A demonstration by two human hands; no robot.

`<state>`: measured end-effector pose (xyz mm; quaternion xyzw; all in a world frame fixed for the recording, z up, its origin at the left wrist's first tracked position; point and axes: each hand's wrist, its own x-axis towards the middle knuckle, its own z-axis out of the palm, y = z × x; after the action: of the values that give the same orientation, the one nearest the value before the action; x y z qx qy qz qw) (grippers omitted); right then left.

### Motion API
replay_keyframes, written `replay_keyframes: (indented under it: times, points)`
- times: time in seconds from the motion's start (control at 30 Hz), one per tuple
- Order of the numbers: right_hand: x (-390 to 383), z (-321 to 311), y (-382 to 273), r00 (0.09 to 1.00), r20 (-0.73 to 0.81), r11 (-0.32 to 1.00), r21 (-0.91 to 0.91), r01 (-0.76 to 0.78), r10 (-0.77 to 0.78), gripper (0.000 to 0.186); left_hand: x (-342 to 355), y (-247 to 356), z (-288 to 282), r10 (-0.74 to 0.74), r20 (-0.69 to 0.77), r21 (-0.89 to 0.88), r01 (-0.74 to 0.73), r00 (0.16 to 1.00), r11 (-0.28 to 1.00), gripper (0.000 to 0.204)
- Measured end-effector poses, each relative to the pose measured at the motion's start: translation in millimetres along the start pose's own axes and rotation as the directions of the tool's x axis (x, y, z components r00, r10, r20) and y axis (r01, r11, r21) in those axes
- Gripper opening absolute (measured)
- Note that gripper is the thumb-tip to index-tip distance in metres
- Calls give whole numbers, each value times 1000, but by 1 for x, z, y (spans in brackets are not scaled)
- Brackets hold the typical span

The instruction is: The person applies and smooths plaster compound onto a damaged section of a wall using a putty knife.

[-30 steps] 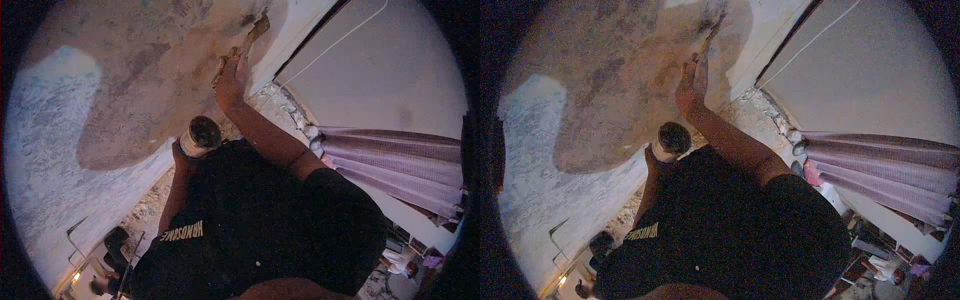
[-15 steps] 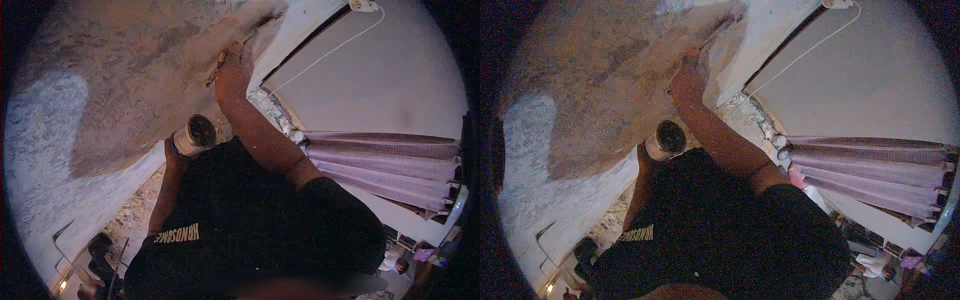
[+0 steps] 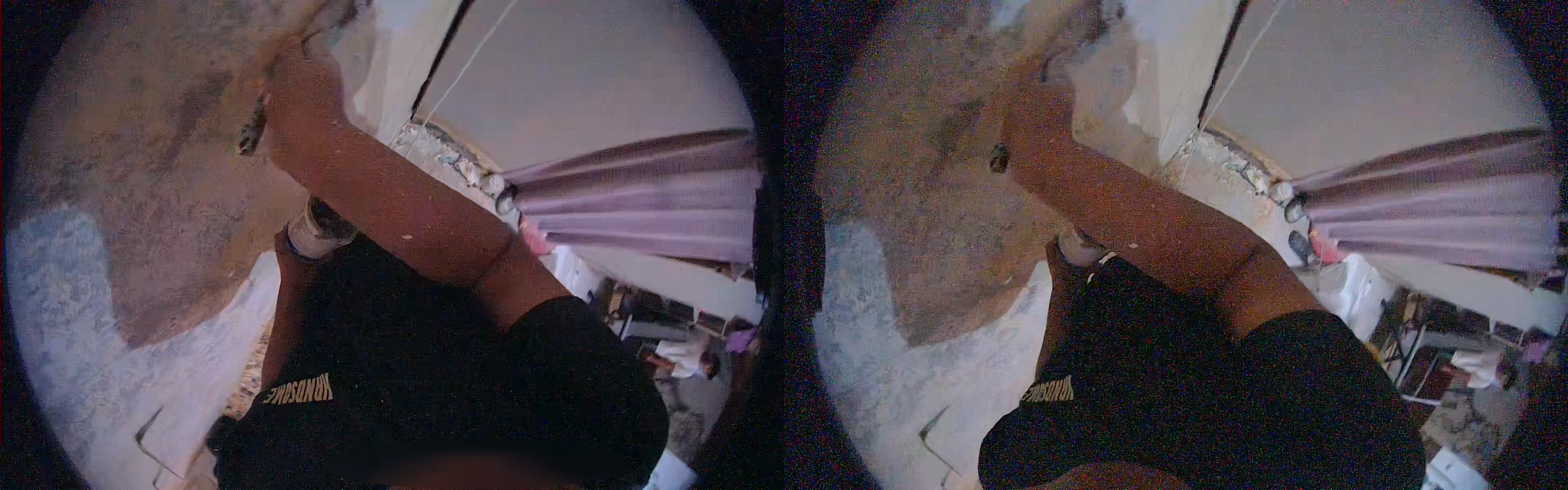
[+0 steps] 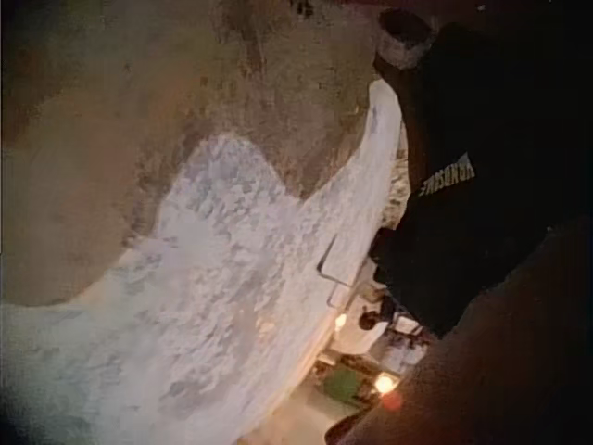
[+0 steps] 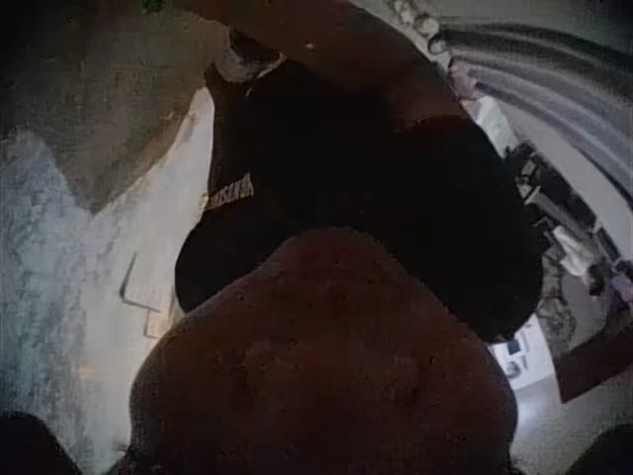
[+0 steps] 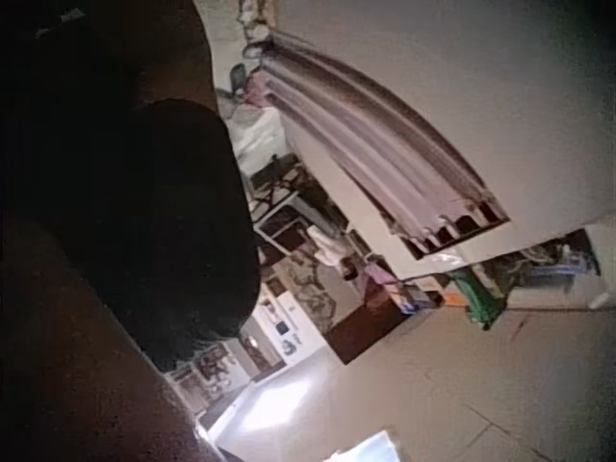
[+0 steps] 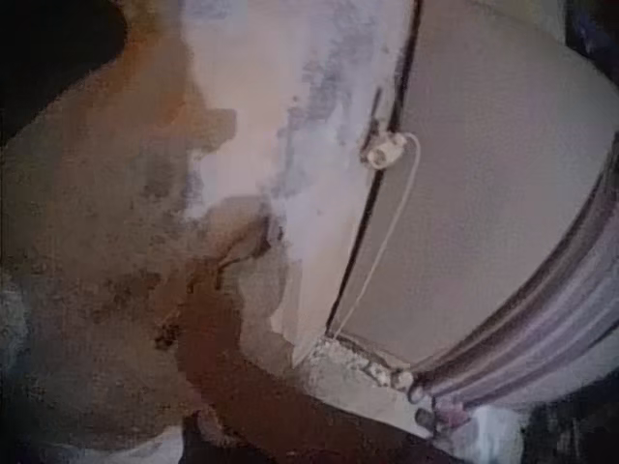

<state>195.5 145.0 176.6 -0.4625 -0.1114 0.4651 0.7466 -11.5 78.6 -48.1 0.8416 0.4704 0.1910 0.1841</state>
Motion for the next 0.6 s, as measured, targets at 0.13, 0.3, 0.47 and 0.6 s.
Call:
replay_keyframes:
  times: [0.13, 0.3, 0.47, 0.6]
  points:
    - [-13, -10, -3, 1000, -11, 1000, -1, -27, 27, 37, 7, 9, -16, -8, 103, -108, 20, 995, 994, 59]
    - [-11, -6, -2, 996, 65, 997, -52, -63, 66, 39, 17, 41, -32, -107, 181, -321, 162, 978, 933, 59]
    - [28, -24, 8, 1000, -7, 1000, -2, 25, -25, 50, -3, 28, -26, -65, 166, -166, 93, 984, 982, 56]
    - [23, -4, 19, 999, -8, 995, -97, -35, 34, 50, -14, 24, -19, -417, 235, -768, 430, 878, 475, 53]
